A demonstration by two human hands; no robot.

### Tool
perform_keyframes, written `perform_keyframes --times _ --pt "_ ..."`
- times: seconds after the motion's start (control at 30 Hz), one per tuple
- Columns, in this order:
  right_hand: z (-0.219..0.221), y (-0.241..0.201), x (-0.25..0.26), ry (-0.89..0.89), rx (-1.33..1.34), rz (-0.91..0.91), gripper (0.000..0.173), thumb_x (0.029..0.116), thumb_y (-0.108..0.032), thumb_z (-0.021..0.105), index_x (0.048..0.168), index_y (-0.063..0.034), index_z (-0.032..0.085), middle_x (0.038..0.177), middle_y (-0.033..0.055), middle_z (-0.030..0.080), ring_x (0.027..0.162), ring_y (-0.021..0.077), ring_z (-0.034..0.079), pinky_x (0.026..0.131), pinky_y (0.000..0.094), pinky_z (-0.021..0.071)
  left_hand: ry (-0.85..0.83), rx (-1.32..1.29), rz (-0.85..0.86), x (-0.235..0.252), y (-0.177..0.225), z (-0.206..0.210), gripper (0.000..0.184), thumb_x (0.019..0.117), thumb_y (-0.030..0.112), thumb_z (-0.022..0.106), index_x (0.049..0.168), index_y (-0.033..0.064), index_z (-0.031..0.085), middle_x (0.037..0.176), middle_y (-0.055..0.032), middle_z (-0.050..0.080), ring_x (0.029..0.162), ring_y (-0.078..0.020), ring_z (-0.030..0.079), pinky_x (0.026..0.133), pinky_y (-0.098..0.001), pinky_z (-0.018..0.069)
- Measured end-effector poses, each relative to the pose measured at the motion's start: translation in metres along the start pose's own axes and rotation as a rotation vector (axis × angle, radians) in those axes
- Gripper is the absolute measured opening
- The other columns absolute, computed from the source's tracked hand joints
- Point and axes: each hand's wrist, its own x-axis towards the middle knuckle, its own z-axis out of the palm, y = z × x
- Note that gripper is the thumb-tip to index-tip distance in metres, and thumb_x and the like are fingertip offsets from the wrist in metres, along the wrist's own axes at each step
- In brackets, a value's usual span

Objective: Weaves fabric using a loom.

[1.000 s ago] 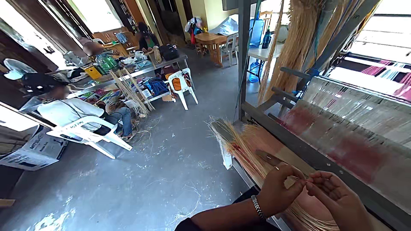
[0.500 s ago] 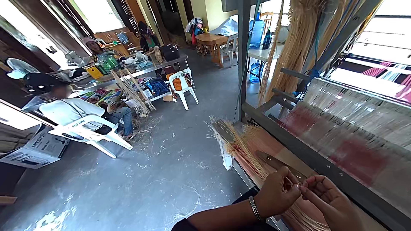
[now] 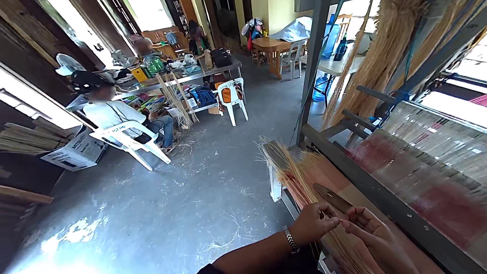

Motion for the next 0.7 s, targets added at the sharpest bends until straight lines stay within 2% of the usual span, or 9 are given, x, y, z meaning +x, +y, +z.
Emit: perform_keyframes --times 0.07,0.1,0.13,0.17,0.2,0.33,0.5,0.6,0.7 --pt "-0.019 0.025 0.015 0.066 -0.350 0.005 0.045 0.0869 -0.024 0.076 0.124 -0.0027 0.063 0.112 0.0100 0.070 0.101 0.0202 0.070 0.087 0.0365 0.0604 0.055 0.045 -0.017 -0.003 0.000 -0.003 0.022 0.0996 0.022 0.064 0.106 0.0017 0.068 0.090 -0.0052 0.064 0.070 -0.0092 0.051 0.067 -0.0283 0.0445" --pt "-0.031 0.043 0.022 0.132 -0.599 0.007 0.050 0.0884 -0.028 0.076 0.129 -0.0019 0.063 0.123 0.0159 0.068 0.112 0.0293 0.067 0.093 0.0482 0.0568 0.078 0.053 -0.024 -0.005 0.000 -0.004 0.022 0.0996 0.021 0.063 0.107 0.0015 0.068 0.092 -0.0058 0.065 0.072 -0.0098 0.053 0.069 -0.0290 0.0460" --pt "-0.044 0.063 0.028 0.187 -0.794 0.023 0.056 0.0882 -0.029 0.077 0.134 0.0005 0.062 0.133 0.0249 0.062 0.122 0.0441 0.059 0.099 0.0644 0.0478 0.097 0.059 -0.029 -0.007 -0.001 -0.006 0.021 0.0999 0.021 0.062 0.107 0.0014 0.068 0.093 -0.0060 0.065 0.074 -0.0100 0.055 0.070 -0.0292 0.0471" --pt "-0.054 0.082 0.033 0.208 -0.939 0.050 0.064 0.0878 -0.031 0.079 0.140 0.0002 0.059 0.144 0.0281 0.054 0.132 0.0527 0.049 0.102 0.0737 0.0394 0.119 0.064 -0.027 -0.008 -0.001 -0.008 0.021 0.0996 0.020 0.062 0.106 0.0012 0.067 0.093 -0.0061 0.065 0.074 -0.0101 0.055 0.071 -0.0292 0.0477" --pt "-0.060 0.095 0.034 0.208 -1.038 0.079 0.069 0.0886 -0.034 0.079 0.145 -0.0013 0.055 0.152 0.0275 0.047 0.138 0.0551 0.043 0.105 0.0766 0.0345 0.142 0.066 -0.026 -0.009 -0.002 -0.010 0.020 0.0993 0.020 0.062 0.106 0.0013 0.068 0.092 -0.0057 0.065 0.073 -0.0096 0.055 0.071 -0.0286 0.0477" --pt "-0.063 0.118 0.031 0.251 -1.180 -0.006 0.065 0.0893 -0.032 0.080 0.142 0.0008 0.058 0.152 0.0250 0.049 0.138 0.0542 0.044 0.106 0.0758 0.0338 0.194 0.075 -0.048 -0.007 -0.009 -0.016 0.021 0.0991 0.020 0.062 0.107 0.0016 0.068 0.090 -0.0048 0.064 0.072 -0.0081 0.053 0.070 -0.0270 0.0461" --pt "-0.072 0.101 0.028 0.213 -1.172 0.061 0.055 0.0862 -0.024 0.084 0.131 0.0020 0.065 0.150 0.0251 0.051 0.135 0.0526 0.048 0.104 0.0741 0.0374 0.246 0.052 -0.044 0.002 -0.012 -0.020 0.019 0.0981 0.022 0.063 0.105 0.0040 0.068 0.085 -0.0007 0.061 0.067 -0.0055 0.048 0.064 -0.0238 0.0427" --pt "-0.067 0.064 0.027 0.225 -1.232 0.073 0.056 0.0885 -0.023 0.082 0.135 0.0004 0.062 0.148 0.0277 0.051 0.128 0.0536 0.053 0.100 0.0746 0.0408 0.227 0.044 -0.019 0.017 -0.006 -0.022 0.022 0.0987 0.022 0.063 0.106 0.0022 0.068 0.091 -0.0039 0.065 0.075 -0.0076 0.057 0.071 -0.0261 0.0487" --pt "-0.048 0.011 0.017 0.205 -1.281 0.092 0.058 0.0917 -0.030 0.079 0.139 -0.0038 0.058 0.131 0.0274 0.062 0.109 0.0491 0.066 0.086 0.0682 0.0530 0.179 0.044 0.042 0.036 0.001 -0.019 0.023 0.1000 0.018 0.061 0.109 -0.0020 0.066 0.100 -0.0106 0.069 0.091 -0.0128 0.066 0.086 -0.0309 0.0549"
